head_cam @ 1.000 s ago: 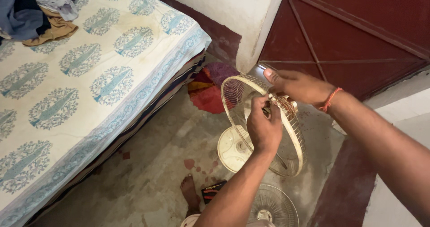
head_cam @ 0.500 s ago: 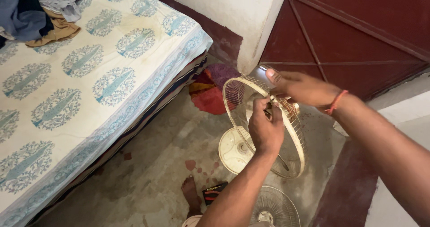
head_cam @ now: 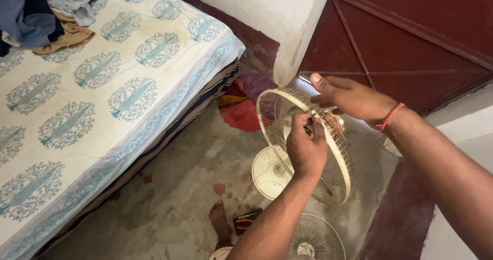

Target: The person services a pedestal fan: they unscrew the cap nut at the front of the blade assembly by hand, remove the front grille ring, work on the fan head and blades, then reattach the grille ring and tighten the nut, finally handling the grille on the floor.

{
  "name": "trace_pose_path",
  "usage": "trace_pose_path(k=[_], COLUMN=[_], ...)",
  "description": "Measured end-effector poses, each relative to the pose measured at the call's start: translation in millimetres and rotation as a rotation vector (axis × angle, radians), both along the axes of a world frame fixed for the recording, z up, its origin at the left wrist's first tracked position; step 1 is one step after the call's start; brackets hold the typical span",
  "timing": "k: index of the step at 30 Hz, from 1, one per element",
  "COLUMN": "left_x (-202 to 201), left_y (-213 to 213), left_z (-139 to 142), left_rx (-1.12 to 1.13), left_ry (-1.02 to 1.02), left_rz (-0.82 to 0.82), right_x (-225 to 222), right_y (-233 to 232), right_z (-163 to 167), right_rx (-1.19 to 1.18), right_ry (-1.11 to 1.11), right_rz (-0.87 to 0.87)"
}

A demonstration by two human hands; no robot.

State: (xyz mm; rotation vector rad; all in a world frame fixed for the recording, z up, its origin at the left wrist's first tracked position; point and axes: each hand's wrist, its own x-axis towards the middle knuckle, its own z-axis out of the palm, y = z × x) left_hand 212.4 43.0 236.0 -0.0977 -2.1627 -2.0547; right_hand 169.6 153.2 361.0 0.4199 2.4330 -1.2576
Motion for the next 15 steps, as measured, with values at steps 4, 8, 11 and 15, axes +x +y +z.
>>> trace_pose_path(k=[4, 8, 11, 15], left_x=[0, -1, 0, 1], left_y=[1, 0, -1, -2], left_z=[1, 1, 0, 1], left_rx=[-0.007, 0.004, 0.008, 0.003], left_ry=[-0.019, 0.031, 0.029, -0.004], left_rz=[-0.010, 0.011, 0.008, -0.014], right_x=[-2, 0, 0, -3], right_y=[0, -1, 1, -3], right_z=[-8, -12, -8, -7], right_rx=[0.123, 0.025, 0.022, 0.070], right_ry=[-0.026, -0.003, 0.011, 0.000], right_rz=[0.015, 0.079, 0.010, 0.023])
